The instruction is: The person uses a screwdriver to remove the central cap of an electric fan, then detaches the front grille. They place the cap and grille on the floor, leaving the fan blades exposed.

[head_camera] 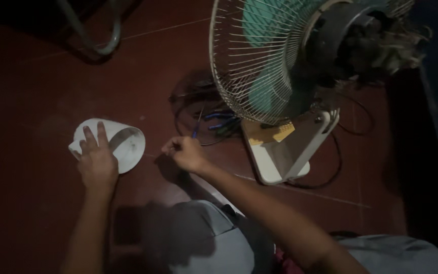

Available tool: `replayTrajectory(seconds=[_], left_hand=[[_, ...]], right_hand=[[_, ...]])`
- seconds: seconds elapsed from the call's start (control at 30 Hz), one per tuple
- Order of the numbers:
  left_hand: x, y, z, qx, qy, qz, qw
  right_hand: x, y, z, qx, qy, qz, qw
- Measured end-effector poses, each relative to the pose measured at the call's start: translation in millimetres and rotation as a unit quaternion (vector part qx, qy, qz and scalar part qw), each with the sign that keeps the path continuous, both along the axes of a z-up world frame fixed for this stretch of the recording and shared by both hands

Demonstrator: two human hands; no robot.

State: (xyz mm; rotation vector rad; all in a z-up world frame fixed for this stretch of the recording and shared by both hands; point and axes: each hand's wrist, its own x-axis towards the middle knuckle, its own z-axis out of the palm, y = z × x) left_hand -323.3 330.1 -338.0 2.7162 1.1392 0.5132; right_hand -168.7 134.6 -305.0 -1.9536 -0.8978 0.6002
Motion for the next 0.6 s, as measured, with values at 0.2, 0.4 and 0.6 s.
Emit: replayTrajectory(seconds=[0.2,0.4,0.6], left_hand=[[18.4,-20.3,15.8,-0.125,-0.023,-0.016,0.992],[21.5,-43.7,53.9,-0.199,0.1,0.074,0.972],[32.0,-68.8,91.8,-0.124,0.065,0.037,0.989]], right_hand=[[-1.3,-4.6,6.7,-0.003,0.002,0.003,1.0],[-2.1,-23.9,16.1,0.017,-0.014,0.001,1.0],[12.9,-53.7,35.1,0.05,-0.025,0.0,0.998]])
